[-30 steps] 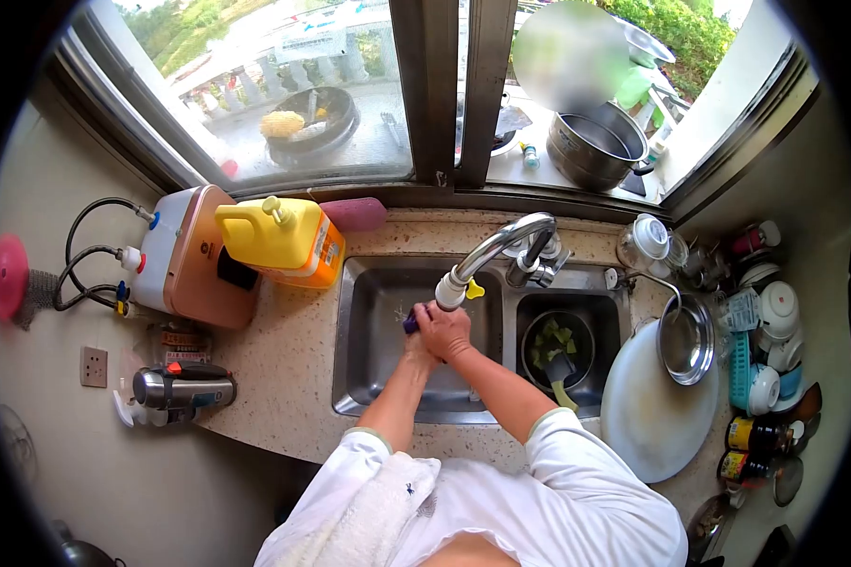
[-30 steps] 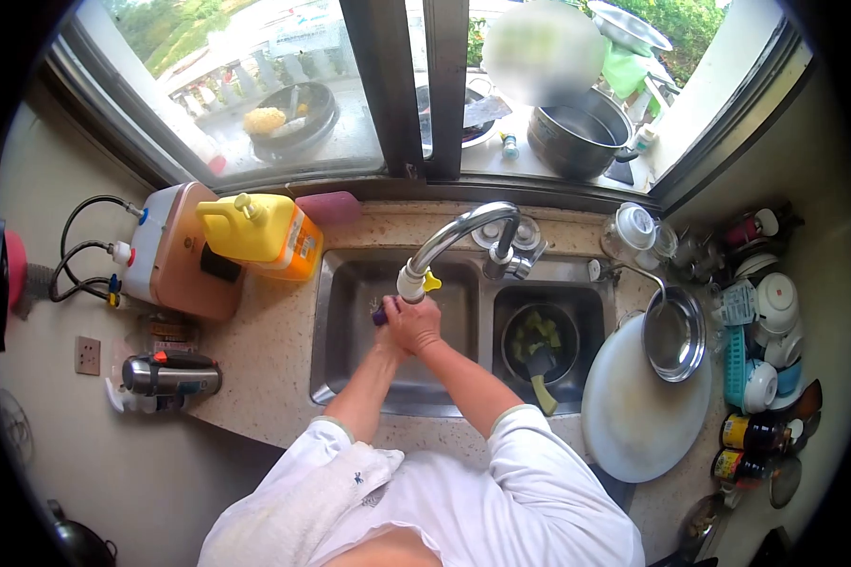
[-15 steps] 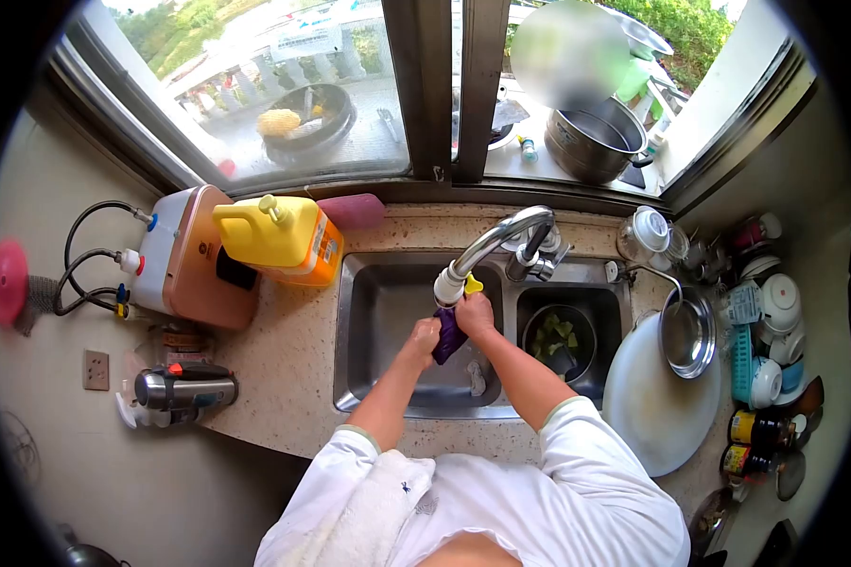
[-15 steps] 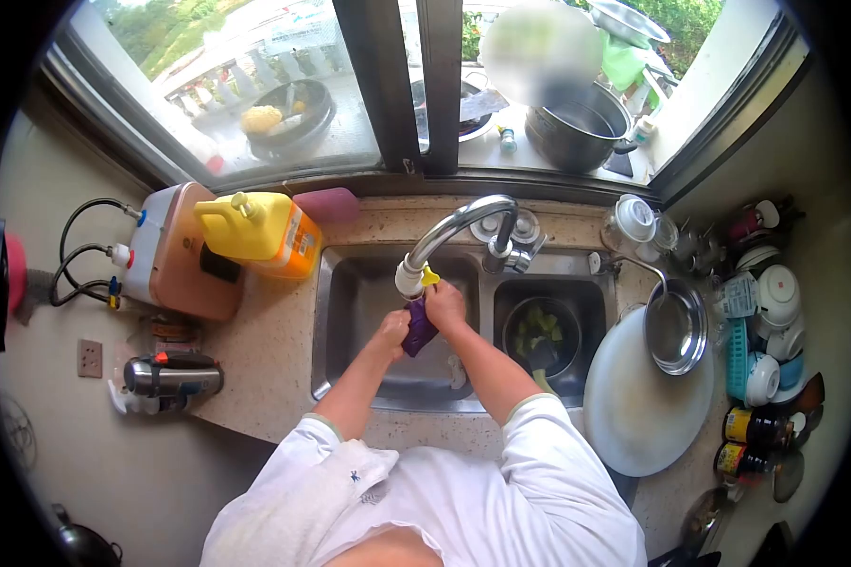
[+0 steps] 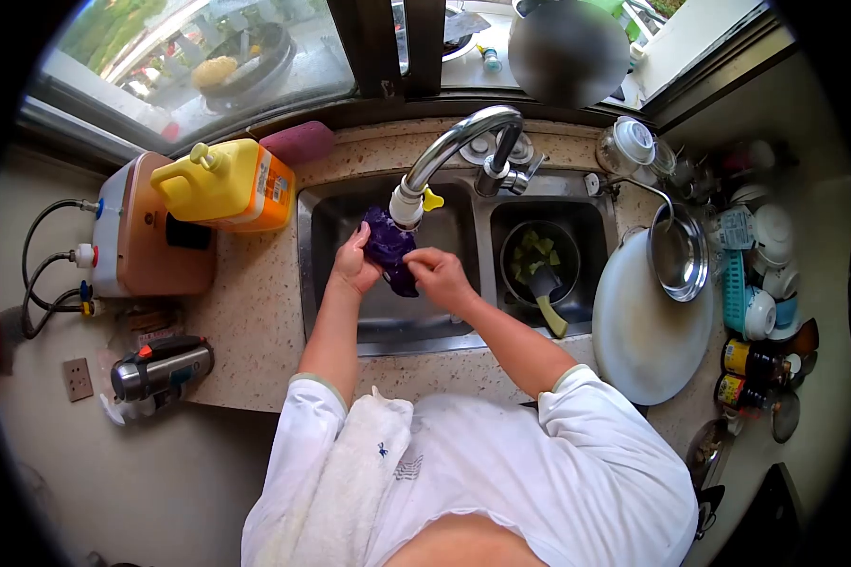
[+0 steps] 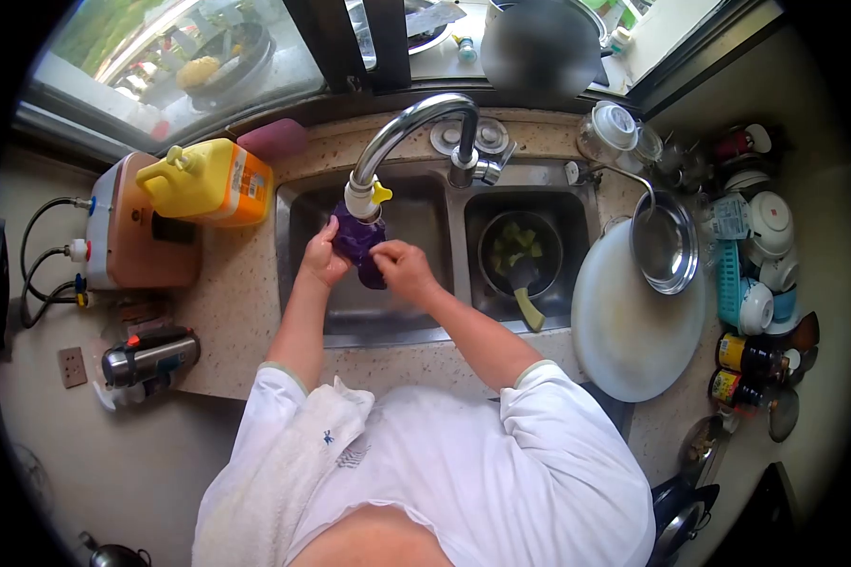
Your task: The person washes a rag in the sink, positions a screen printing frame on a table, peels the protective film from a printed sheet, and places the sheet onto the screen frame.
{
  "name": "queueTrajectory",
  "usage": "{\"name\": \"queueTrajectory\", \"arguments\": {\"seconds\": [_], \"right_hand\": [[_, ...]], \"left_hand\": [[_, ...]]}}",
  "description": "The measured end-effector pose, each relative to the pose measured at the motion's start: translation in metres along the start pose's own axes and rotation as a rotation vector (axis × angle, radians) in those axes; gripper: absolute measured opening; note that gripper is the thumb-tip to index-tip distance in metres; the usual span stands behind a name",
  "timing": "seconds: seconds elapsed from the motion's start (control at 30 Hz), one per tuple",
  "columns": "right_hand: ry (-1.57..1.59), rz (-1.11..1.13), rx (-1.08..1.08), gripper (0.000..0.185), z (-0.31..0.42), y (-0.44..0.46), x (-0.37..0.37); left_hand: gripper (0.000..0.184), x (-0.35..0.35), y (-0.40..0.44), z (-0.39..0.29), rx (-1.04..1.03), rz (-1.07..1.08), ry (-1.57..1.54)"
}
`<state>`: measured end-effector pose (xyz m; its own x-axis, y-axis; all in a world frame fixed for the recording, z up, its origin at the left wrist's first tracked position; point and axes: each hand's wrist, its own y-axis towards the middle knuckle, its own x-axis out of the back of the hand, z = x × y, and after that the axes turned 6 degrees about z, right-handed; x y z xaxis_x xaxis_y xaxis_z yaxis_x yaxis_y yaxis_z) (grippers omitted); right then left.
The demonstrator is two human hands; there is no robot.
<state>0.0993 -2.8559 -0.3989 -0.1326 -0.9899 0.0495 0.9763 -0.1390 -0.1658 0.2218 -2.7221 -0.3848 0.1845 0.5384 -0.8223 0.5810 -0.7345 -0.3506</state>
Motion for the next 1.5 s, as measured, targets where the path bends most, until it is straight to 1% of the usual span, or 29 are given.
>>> {"name": "queueTrajectory", "arguments": {"seconds": [0.03, 0.07, 0.17, 0.27, 0.37, 0.43, 0.47, 0.5, 0.53, 0.57, 0.6, 0.63, 0.67, 0.7, 0.73, 0.77, 0.8, 0.87, 0.93, 0.97, 1.07, 1.1, 1.13, 1.2, 1.23, 1.33, 1.37, 1.47, 1.5], "right_hand": [[0.034, -0.08, -0.109, 0.031, -0.013, 0.011, 0.01], [0.067, -0.161, -0.216, 0.034, -0.017, 0.023, 0.017], [0.692, -0.206, -0.624, 0.041, -0.02, 0.04, 0.019], [1.211, 0.098, -0.393, 0.039, -0.019, 0.049, 0.014], [1.113, -0.061, -0.277, 0.026, -0.031, 0.066, 0.014], [1.049, -0.122, -0.255, 0.019, -0.015, 0.065, 0.005], [1.015, -0.151, -0.243, 0.015, -0.008, 0.065, -0.002], [0.975, -0.068, -0.148, 0.011, -0.023, 0.07, -0.014], [0.793, -0.196, -0.136, 0.011, 0.014, 0.058, -0.033], [0.368, -0.17, -0.029, 0.013, 0.009, 0.053, -0.043], [-0.057, -0.138, 0.077, 0.015, 0.004, 0.049, -0.05], [-0.181, -0.286, 0.132, 0.017, 0.022, 0.043, -0.051], [-0.266, -0.324, 0.06, 0.017, 0.034, 0.043, -0.045], [-0.349, -0.363, -0.013, 0.019, 0.043, 0.047, -0.033], [-0.43, -0.404, -0.087, 0.02, 0.048, 0.054, -0.02], [-0.551, -0.368, -0.159, 0.023, 0.03, 0.07, -0.004], [-0.515, -0.35, -0.279, 0.025, 0.029, 0.079, 0.01], [-0.497, -0.454, -0.266, 0.025, 0.028, 0.08, 0.009], [-0.46, -0.439, -0.18, 0.028, 0.035, 0.06, -0.018], [-0.429, -0.441, -0.042, 0.031, 0.033, 0.052, -0.037], [-0.38, -0.328, -0.141, 0.032, 0.04, 0.054, -0.022], [-0.468, -0.281, -0.289, 0.028, 0.049, 0.059, -0.009], [-0.482, -0.248, -0.303, 0.025, 0.018, 0.076, 0.002], [-0.144, -0.263, -0.23, 0.023, -0.011, 0.089, 0.012], [0.12, -0.229, -0.26, 0.022, -0.007, 0.087, 0.013], [0.772, -0.027, -0.364, 0.02, 0.018, 0.073, 0.017], [0.906, 0.011, -0.392, 0.018, 0.018, 0.072, 0.016], [0.949, 0.187, -0.222, 0.023, 0.014, 0.068, 0.012], [0.876, 0.186, -0.17, 0.024, 0.015, 0.068, 0.011]], "left_hand": [[0.039, 0.01, 0.0, -0.001, 0.061, 0.04, -0.127], [0.04, 0.001, -0.005, -0.002, 0.065, 0.035, -0.122], [0.041, -0.027, -0.02, -0.007, 0.076, 0.049, -0.107], [0.038, -0.025, -0.027, -0.009, 0.039, 0.025, -0.014], [0.033, 0.018, -0.017, 0.001, -0.053, -0.143, 0.229], [0.028, 0.045, 0.001, 0.015, -0.101, -0.291, 0.349], [0.028, 0.037, 0.007, 0.022, -0.145, -0.441, 0.398], [0.03, 0.029, 0.015, 0.03, -0.124, -0.55, 0.375], [0.034, 0.012, 0.017, 0.032, -0.098, -0.659, 0.35], [0.034, 0.072, 0.042, 0.053, -0.167, -0.277, 0.021], [0.039, 0.087, 0.06, 0.057, -0.051, 0.161, -0.12], [0.038, 0.101, 0.064, 0.07, -0.032, 0.282, -0.252], [0.037, 0.077, 0.055, 0.069, 0.004, 0.401, -0.38], [0.035, 0.05, 0.046, 0.071, 0.036, 0.013, -0.294], [0.034, -0.025, 0.021, 0.057, 0.101, -0.369, -0.198], [0.031, -0.038, 0.022, 0.06, -0.006, -0.406, 0.042], [0.029, -0.037, 0.02, 0.066, -0.001, -0.387, 0.117], [0.03, -0.046, 0.024, 0.061, -0.036, -0.427, 0.198], [0.031, -0.062, 0.019, 0.038, 0.085, -0.366, 0.034], [0.032, 0.023, 0.049, 0.053, -0.016, -0.269, 0.201], [0.033, -0.03, 0.029, 0.04, 0.117, -0.463, 0.192], [0.03, -0.028, 0.031, 0.041, 0.166, -0.517, 0.267], [0.029, -0.014, 0.031, 0.043, 0.202, -0.486, 0.344], [0.026, 0.026, 0.03, 0.036, 0.272, -0.421, 0.503], [0.029, 0.011, 0.016, 0.017, 0.39, -0.496, 0.635], [0.033, 0.019, 0.01, 0.009, 0.045, -0.724, 0.75], [0.035, 0.015, 0.011, 0.004, 0.136, -0.62, 0.453], [0.036, 0.0, 0.014, 0.014, 0.062, -0.205, 0.381], [0.032, 0.01, 0.025, 0.02, -0.002, -0.222, 0.348]]}}
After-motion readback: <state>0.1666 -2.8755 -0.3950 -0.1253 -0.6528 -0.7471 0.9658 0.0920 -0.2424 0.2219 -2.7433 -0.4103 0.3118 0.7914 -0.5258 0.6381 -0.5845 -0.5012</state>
